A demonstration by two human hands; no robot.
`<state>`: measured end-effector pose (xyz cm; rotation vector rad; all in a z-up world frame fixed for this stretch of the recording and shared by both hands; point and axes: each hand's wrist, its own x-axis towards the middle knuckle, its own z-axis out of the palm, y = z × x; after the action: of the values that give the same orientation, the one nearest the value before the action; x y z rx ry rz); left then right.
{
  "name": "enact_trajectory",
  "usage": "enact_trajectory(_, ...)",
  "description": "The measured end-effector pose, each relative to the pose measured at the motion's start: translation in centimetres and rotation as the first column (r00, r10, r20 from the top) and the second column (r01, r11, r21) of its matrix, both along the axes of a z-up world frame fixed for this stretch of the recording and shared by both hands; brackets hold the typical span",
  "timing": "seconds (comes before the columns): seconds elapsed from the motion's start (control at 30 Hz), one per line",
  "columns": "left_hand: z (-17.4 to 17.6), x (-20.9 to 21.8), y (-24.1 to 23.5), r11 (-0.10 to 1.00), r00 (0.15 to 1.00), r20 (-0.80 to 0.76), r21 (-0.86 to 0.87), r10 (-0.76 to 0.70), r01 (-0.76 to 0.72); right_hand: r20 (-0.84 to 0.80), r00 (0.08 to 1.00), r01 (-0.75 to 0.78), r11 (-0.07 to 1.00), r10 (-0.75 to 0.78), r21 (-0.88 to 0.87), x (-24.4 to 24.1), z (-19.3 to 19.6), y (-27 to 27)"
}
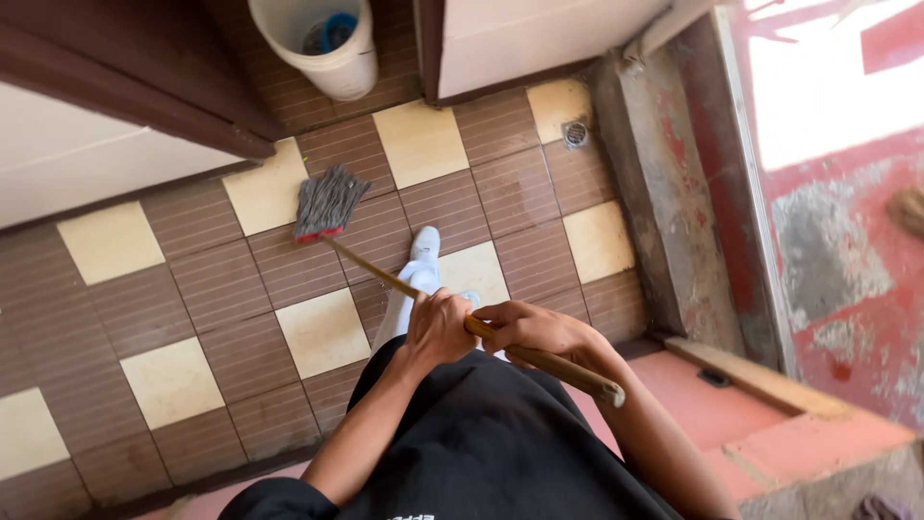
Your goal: Mopping the tiled floor in a kitchen area using a mop and water bucket.
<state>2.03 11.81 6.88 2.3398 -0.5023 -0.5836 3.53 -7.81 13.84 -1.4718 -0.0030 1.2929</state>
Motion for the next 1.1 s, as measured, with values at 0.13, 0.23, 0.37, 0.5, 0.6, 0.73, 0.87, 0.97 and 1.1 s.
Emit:
enact_trajectory(0.13,-0.4,0.7,3.0,0.987,0.992,-0.035,0.112,0.122,-0.118,-0.187,0.979,-0.086,0.996,0.080,-0.025,4.1,-0.7,3.8)
enact_trajectory(0.23,1.7,2.0,5.3,0.974,0.978,-0.042,0.106,0.207,-0.201,-0.242,0.952,-0.188,0.982,0.187,0.015,6.9,-0.1,6.4)
enact_trajectory(0.37,1.8,4.7,7.2,0.960,0.937,-0.208,0.067,0.280,-0.272,-0.058,0.946,-0.302,0.934,0.318,0.192,10.8,-2.4,8.0)
enact_trajectory(0.5,-3.0,6.6,8.0,0.965,0.967,-0.069,0.105,0.247,-0.239,-0.146,0.953,-0.255,0.963,0.265,0.085,14.3,-2.7,9.3)
enact_trajectory(0.6,-5.5,7.9,9.9,0.968,0.963,-0.102,0.049,0.251,-0.247,-0.159,0.962,-0.220,0.975,0.220,0.018,16.4,-2.1,10.8)
enact_trajectory(0.73,-7.1,9.2,13.2,0.829,0.890,-0.268,-0.339,0.368,-0.445,-0.215,0.972,-0.046,0.978,0.091,0.204,18.2,-4.6,11.3)
enact_trajectory(0.87,-10.5,10.6,12.8,0.822,0.830,-0.195,-0.147,0.522,-0.551,-0.211,0.969,-0.091,0.980,0.129,0.178,21.6,-3.6,12.7)
enact_trajectory(0.97,-10.6,13.7,11.1,0.815,0.761,-0.301,0.123,0.574,-0.566,-0.226,0.958,-0.135,0.973,0.176,0.186,25.1,-4.5,12.3)
enact_trajectory(1.1,-8.7,16.8,7.6,0.751,0.662,-0.369,0.194,0.652,-0.632,-0.327,0.924,-0.186,0.980,0.197,0.065,29.3,-7.1,9.4)
